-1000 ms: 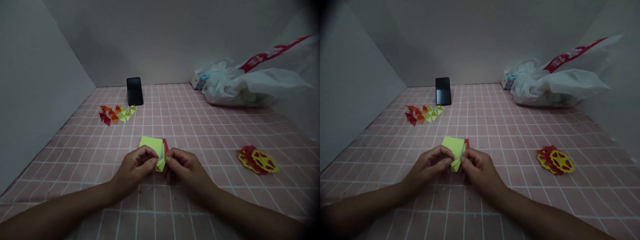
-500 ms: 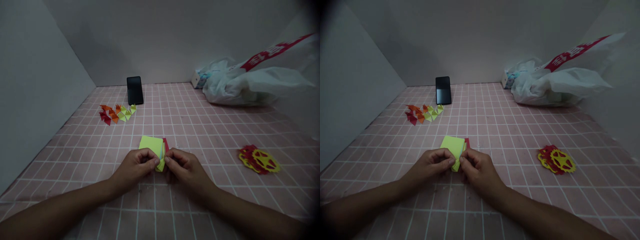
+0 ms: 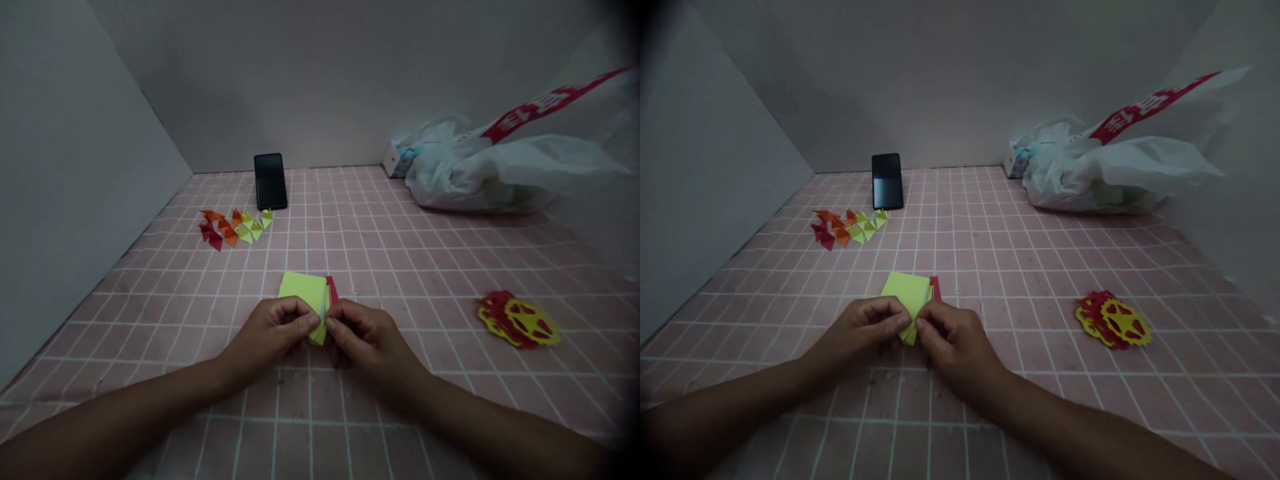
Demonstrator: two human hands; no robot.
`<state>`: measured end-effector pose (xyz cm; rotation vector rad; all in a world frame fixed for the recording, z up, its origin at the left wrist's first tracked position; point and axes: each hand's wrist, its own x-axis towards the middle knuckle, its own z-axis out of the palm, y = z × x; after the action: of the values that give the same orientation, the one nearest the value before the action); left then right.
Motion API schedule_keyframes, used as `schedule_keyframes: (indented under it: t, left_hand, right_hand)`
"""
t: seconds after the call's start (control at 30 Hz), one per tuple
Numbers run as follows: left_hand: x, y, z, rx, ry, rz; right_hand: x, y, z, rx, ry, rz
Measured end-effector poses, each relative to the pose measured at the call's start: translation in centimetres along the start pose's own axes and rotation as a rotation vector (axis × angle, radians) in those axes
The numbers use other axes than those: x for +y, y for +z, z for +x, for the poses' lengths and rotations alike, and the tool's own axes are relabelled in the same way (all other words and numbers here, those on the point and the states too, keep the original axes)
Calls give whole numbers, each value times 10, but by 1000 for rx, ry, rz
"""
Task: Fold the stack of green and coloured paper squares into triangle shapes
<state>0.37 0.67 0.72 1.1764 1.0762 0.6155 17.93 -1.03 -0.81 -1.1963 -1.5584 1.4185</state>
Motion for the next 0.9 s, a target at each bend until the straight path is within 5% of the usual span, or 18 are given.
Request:
schedule_keyframes:
  t: [0.4, 0.9]
  left_hand:
    - [-5, 1, 0, 30, 160, 119]
    - [-4, -5, 4, -44, -91, 102]
  right_hand:
    - [-1, -2, 2, -34, 16, 6]
    - [-1, 0, 1, 10, 104, 138]
